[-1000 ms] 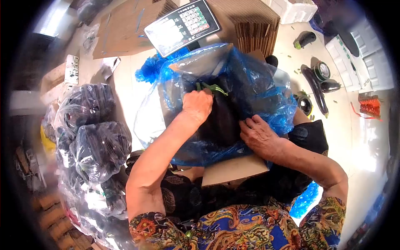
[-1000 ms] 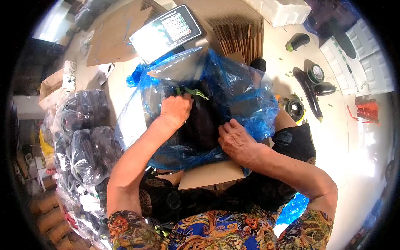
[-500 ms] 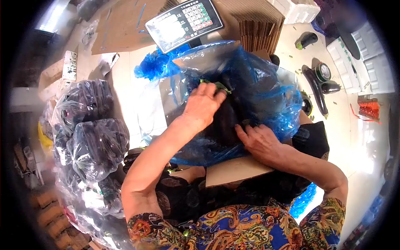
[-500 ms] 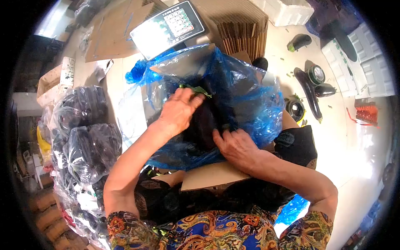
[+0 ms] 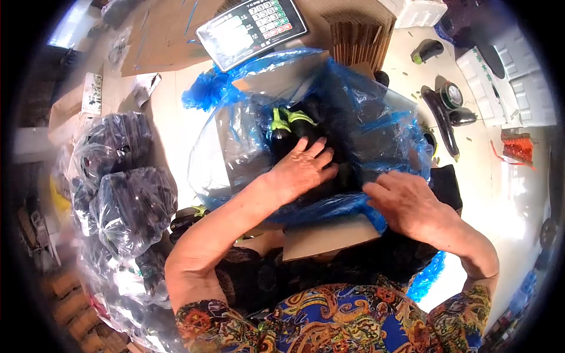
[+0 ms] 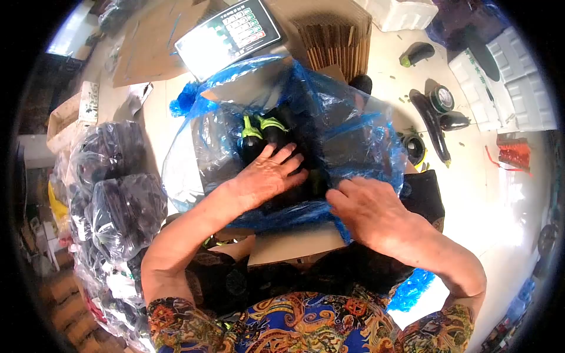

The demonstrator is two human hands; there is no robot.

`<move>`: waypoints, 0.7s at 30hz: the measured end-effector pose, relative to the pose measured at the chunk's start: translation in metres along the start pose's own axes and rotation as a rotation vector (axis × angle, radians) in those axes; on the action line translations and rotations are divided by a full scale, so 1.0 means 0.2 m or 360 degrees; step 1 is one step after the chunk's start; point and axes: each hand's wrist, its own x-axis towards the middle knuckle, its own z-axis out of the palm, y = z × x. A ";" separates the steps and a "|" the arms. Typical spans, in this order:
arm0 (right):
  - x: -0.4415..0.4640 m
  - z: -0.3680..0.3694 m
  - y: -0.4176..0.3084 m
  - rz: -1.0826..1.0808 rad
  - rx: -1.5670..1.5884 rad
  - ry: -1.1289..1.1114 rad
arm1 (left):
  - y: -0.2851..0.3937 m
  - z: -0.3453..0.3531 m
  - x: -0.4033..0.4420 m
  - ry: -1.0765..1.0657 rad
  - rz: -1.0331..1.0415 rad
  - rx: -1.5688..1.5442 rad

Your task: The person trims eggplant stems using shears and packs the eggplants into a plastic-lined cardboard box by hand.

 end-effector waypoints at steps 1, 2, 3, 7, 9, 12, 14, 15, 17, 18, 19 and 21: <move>0.04 0.02 0.00 -0.0016 -0.0089 0.0100 | -0.01 0.00 0.01 0.0029 -0.0013 -0.0037; 0.08 0.04 0.00 -0.0032 -0.0174 0.0198 | -0.01 0.00 0.00 0.0054 -0.0027 -0.0075; 0.12 0.07 0.02 -0.0141 -0.0273 0.0258 | -0.02 0.01 -0.01 0.0082 -0.0049 -0.0110; 0.28 0.22 0.09 -0.0421 -0.0437 0.0426 | 0.01 0.05 0.01 0.0090 -0.0066 0.0039; 0.34 0.25 0.11 -0.0353 -0.0446 0.0460 | 0.01 0.06 0.01 0.0138 -0.0099 0.0030; 0.47 0.22 0.15 -0.0333 -0.0392 0.0417 | 0.05 0.10 0.02 0.0173 -0.0182 0.0061; 0.55 0.23 0.18 -0.0264 -0.0291 0.0280 | 0.04 0.12 0.00 0.0254 -0.0160 -0.0057; 0.59 0.23 0.20 -0.0206 -0.0282 0.0264 | 0.03 0.12 -0.01 0.0298 -0.0152 -0.0111; 0.67 0.24 0.23 -0.0103 -0.0257 0.0229 | 0.02 0.10 -0.02 0.0244 -0.0143 -0.0090; 0.70 0.27 0.27 -0.0136 -0.0307 0.0393 | 0.02 0.11 -0.02 0.0234 -0.0170 -0.0115; 0.72 0.31 0.30 -0.0221 -0.0425 0.0545 | 0.03 0.12 -0.02 0.0230 -0.0195 -0.0140; 0.75 0.37 0.36 -0.0391 -0.0681 0.0858 | 0.04 0.08 -0.01 0.0068 -0.0231 -0.0117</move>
